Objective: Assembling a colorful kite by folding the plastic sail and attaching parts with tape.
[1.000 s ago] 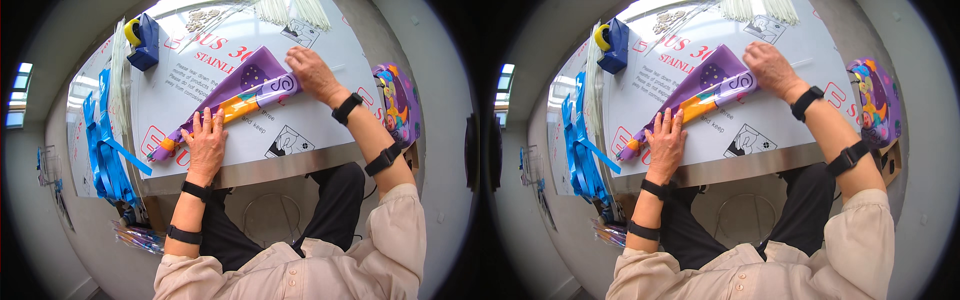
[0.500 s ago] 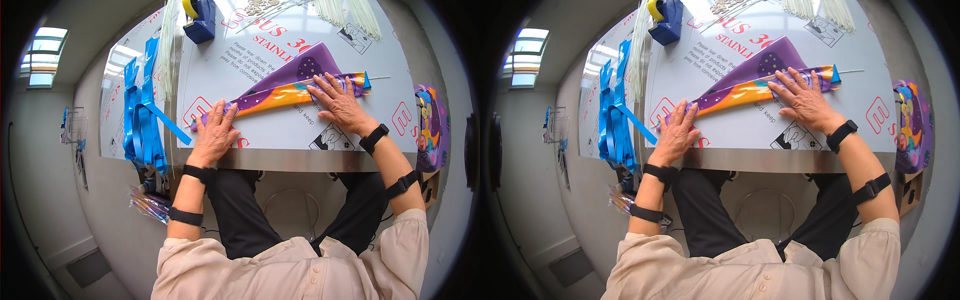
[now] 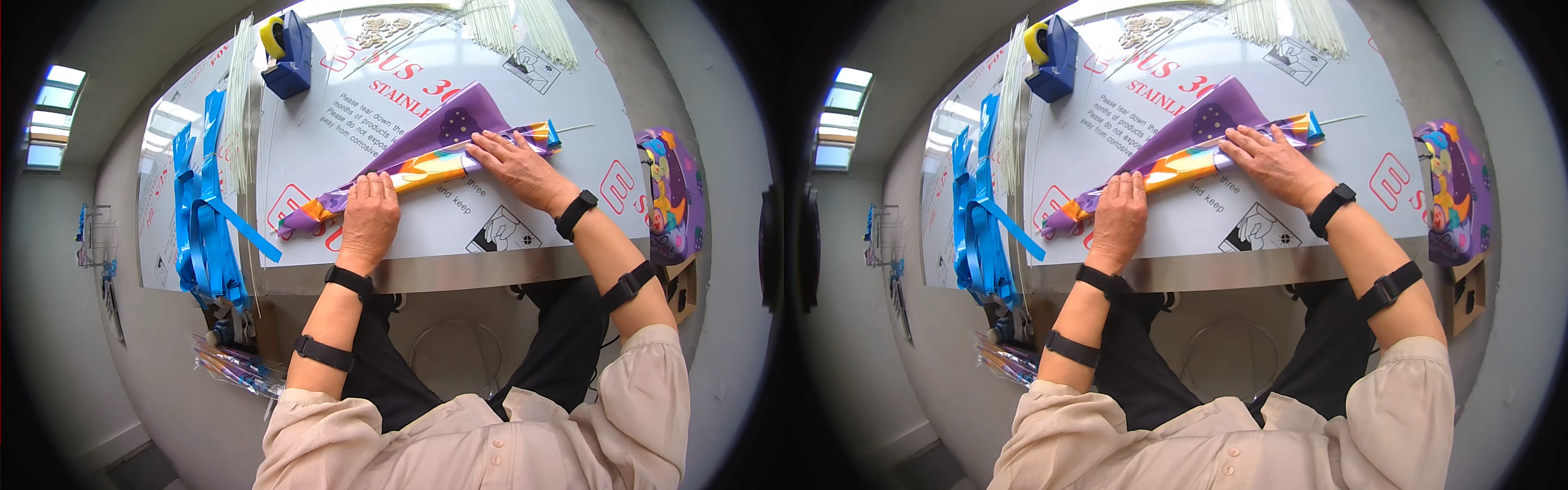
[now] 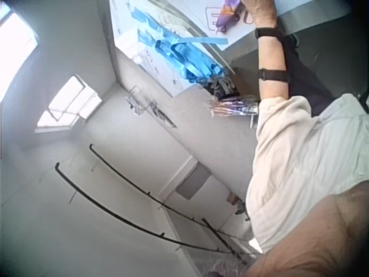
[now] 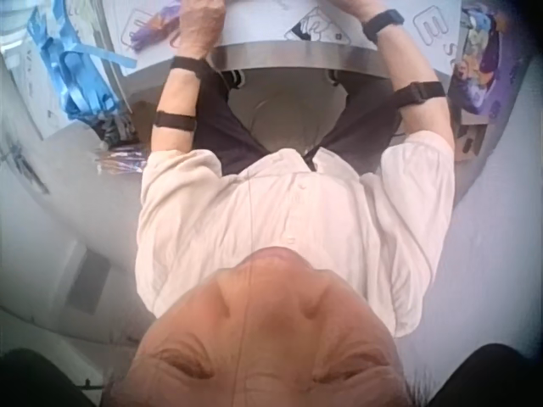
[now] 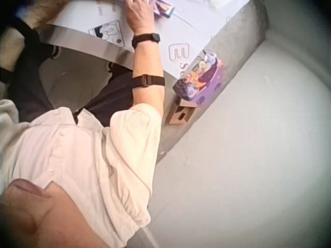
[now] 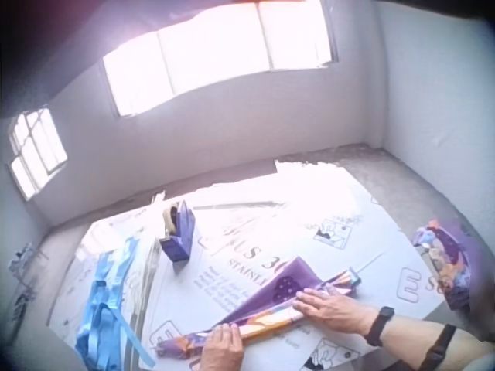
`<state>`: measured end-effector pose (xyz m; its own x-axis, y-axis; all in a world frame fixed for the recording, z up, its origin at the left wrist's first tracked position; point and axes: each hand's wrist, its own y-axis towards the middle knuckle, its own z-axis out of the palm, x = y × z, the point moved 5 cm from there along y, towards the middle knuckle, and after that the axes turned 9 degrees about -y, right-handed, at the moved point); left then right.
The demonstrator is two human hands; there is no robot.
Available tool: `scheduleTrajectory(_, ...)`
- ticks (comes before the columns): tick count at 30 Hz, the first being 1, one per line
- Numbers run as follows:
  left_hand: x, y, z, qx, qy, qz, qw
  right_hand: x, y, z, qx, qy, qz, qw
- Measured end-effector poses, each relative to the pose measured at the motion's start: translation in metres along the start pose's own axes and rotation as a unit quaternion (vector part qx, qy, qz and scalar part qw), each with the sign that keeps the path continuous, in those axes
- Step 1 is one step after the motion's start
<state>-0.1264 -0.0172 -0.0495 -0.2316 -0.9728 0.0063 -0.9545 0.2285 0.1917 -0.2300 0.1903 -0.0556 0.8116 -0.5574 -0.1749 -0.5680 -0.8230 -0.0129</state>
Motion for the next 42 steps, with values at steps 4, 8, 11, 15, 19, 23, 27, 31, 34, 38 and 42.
scheduleTrajectory(4, 0.012, 0.004, -0.003, -0.051, -0.047, 0.000, 0.998, -0.016, -0.002, -0.005, -0.056, 0.004, -0.004, 0.998)
scheduleTrajectory(8, 0.044, 0.011, -0.016, -0.041, -0.208, -0.101, 0.972, -0.042, 0.013, -0.022, -0.051, 0.112, 0.027, 0.992)
scheduleTrajectory(11, 0.066, 0.024, -0.013, 0.005, -0.252, -0.161, 0.954, -0.066, 0.028, -0.021, -0.018, 0.193, 0.037, 0.980)
scheduleTrajectory(15, 0.084, 0.036, 0.000, 0.060, -0.350, -0.195, 0.914, -0.076, 0.057, -0.012, 0.152, 0.205, 0.074, 0.964)
scheduleTrajectory(19, 0.082, 0.040, 0.003, 0.033, -0.297, -0.149, 0.943, -0.080, 0.064, -0.002, 0.115, 0.186, 0.061, 0.974)
scheduleTrajectory(23, 0.075, 0.034, 0.001, 0.010, -0.218, -0.136, 0.966, -0.079, 0.062, 0.003, -0.023, 0.215, 0.069, 0.974)
scheduleTrajectory(27, 0.063, 0.038, -0.008, -0.086, -0.173, -0.114, 0.974, -0.068, 0.055, -0.003, -0.180, 0.121, 0.043, 0.975)
scheduleTrajectory(31, 0.042, 0.041, -0.006, -0.065, -0.157, 0.029, 0.985, -0.041, 0.047, 0.001, -0.122, 0.001, -0.060, 0.991)
scheduleTrajectory(34, 0.025, 0.037, -0.011, -0.034, -0.083, 0.042, 0.995, -0.031, 0.031, -0.012, -0.132, -0.006, -0.084, 0.988)
scheduleTrajectory(38, 0.015, 0.038, -0.011, -0.055, -0.043, 0.038, 0.997, -0.032, 0.032, -0.008, -0.160, -0.040, -0.086, 0.983)
scheduleTrajectory(42, 0.020, 0.044, 0.002, -0.005, 0.035, 0.032, 0.999, -0.027, 0.041, -0.013, -0.247, -0.058, -0.064, 0.965)
